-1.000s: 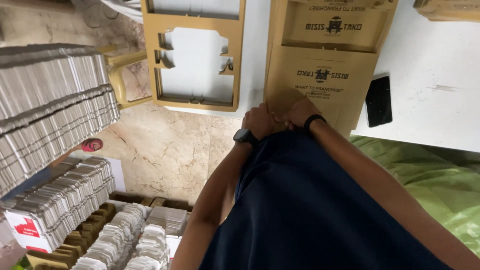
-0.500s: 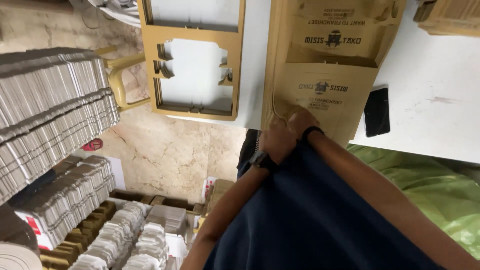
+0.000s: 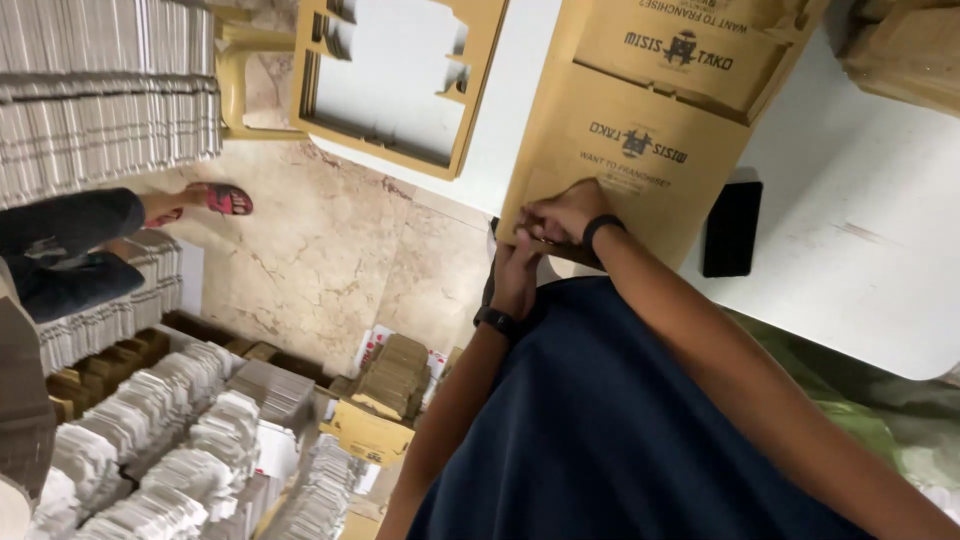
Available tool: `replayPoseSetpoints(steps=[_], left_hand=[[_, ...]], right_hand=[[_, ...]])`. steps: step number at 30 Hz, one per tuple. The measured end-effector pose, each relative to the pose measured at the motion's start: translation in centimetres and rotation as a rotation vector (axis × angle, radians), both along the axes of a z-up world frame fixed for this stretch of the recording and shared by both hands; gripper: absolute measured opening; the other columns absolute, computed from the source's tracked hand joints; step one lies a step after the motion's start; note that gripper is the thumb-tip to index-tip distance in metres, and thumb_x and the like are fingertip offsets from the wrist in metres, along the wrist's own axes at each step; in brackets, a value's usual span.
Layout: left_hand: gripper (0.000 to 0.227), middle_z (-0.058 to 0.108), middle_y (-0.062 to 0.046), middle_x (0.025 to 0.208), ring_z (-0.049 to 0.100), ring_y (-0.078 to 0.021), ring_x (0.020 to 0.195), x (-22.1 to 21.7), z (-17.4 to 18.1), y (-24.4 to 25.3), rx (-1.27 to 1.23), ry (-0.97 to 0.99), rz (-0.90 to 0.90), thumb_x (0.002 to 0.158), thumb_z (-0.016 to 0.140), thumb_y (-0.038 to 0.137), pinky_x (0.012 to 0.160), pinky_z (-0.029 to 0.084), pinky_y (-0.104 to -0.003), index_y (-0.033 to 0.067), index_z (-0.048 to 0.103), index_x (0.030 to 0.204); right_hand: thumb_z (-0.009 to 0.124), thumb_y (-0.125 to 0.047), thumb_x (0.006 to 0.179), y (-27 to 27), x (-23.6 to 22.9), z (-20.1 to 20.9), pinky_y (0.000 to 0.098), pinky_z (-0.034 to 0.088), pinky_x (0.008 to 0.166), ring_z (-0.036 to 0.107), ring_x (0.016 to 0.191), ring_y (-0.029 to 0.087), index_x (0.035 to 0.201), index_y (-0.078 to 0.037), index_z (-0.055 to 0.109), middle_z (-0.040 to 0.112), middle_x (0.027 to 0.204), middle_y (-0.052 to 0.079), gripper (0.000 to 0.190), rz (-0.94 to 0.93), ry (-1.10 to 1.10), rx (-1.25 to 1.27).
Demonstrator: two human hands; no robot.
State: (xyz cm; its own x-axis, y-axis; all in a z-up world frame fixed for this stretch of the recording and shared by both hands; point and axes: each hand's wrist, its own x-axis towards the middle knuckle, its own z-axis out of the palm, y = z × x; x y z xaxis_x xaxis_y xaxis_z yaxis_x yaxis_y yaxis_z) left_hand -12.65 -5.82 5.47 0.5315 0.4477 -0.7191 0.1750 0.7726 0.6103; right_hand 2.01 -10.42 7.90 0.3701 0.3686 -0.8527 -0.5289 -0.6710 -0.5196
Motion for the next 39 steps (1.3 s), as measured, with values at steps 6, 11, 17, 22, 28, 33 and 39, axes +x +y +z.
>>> replayPoseSetpoints(steps=[6,11,17,22,28,33,39], left_hand=[[0.03,0.062,-0.005,0.093,0.059,-0.0182,0.096,0.3,-1.7,-1.7,0.281,0.14,0.05,0.114,0.039,0.03,0.095,0.044,-0.037,0.0076,0.057,0.108],[0.047,0.067,-0.008,0.085,0.063,-0.0215,0.091,1.3,-0.4,-2.4,0.287,0.164,0.148,0.115,0.031,0.033,0.096,0.047,-0.038,0.0093,0.06,0.088],[0.046,0.059,-0.008,0.071,0.064,-0.0223,0.072,1.3,-1.6,-3.4,0.184,0.161,0.182,0.114,0.033,0.031,0.078,0.048,-0.033,0.0096,0.052,0.078],[0.035,0.053,-0.007,0.062,0.062,-0.0206,0.049,1.1,-4.4,-4.6,0.117,0.279,0.111,0.108,0.049,0.029,0.048,0.047,-0.03,0.0073,0.055,0.081],[0.026,0.04,0.0,0.059,0.052,-0.0182,0.038,3.1,-2.5,-3.7,-0.118,0.36,0.057,0.107,0.048,0.036,0.031,0.044,-0.031,0.0121,0.05,0.096],[0.033,0.064,-0.012,0.074,0.068,-0.0239,0.059,3.3,0.5,-1.3,0.106,0.341,0.04,0.107,0.05,0.036,0.049,0.055,-0.033,0.0054,0.059,0.1],[0.055,0.062,-0.01,0.098,0.071,-0.0204,0.077,1.1,2.0,7.2,0.429,0.571,-0.426,0.089,0.081,0.041,0.068,0.063,-0.032,0.0125,0.051,0.125]], right_hand=[[0.069,-0.024,0.074,-5.7,0.2,-1.5,0.0296,0.042,0.029,0.054,0.033,0.019,0.054,-0.006,0.068,0.061,0.047,0.015,0.027,0.241,-0.049,-0.066],[0.076,-0.04,0.082,-7.7,0.1,1.2,0.0306,0.046,0.037,0.06,0.043,0.022,0.065,-0.005,0.076,0.068,0.056,0.014,0.039,0.381,-0.075,-0.177],[0.076,-0.045,0.082,-6.8,0.4,2.1,0.0324,0.052,0.053,0.064,0.053,0.022,0.064,-0.015,0.079,0.069,0.056,0.007,0.035,0.446,-0.131,-0.271],[0.072,-0.045,0.081,-6.9,0.5,1.3,0.0336,0.058,0.071,0.071,0.066,0.023,0.065,-0.022,0.08,0.071,0.057,0.004,0.029,0.479,-0.146,-0.307],[0.077,-0.052,0.074,-7.2,1.0,-0.5,0.036,0.056,0.071,0.071,0.065,0.026,0.059,-0.019,0.078,0.07,0.058,0.008,0.037,0.415,-0.119,-0.284],[0.061,-0.053,0.094,-4.0,3.7,7.1,0.0343,0.05,0.103,0.071,0.107,0.037,0.094,-0.001,0.083,0.08,0.101,0.018,0.057,0.499,0.053,-0.344],[0.07,-0.043,0.084,-6.1,1.6,2.0,0.0375,0.057,0.069,0.07,0.059,0.026,0.06,-0.016,0.079,0.071,0.056,0.007,0.037,0.49,-0.08,-0.28]])
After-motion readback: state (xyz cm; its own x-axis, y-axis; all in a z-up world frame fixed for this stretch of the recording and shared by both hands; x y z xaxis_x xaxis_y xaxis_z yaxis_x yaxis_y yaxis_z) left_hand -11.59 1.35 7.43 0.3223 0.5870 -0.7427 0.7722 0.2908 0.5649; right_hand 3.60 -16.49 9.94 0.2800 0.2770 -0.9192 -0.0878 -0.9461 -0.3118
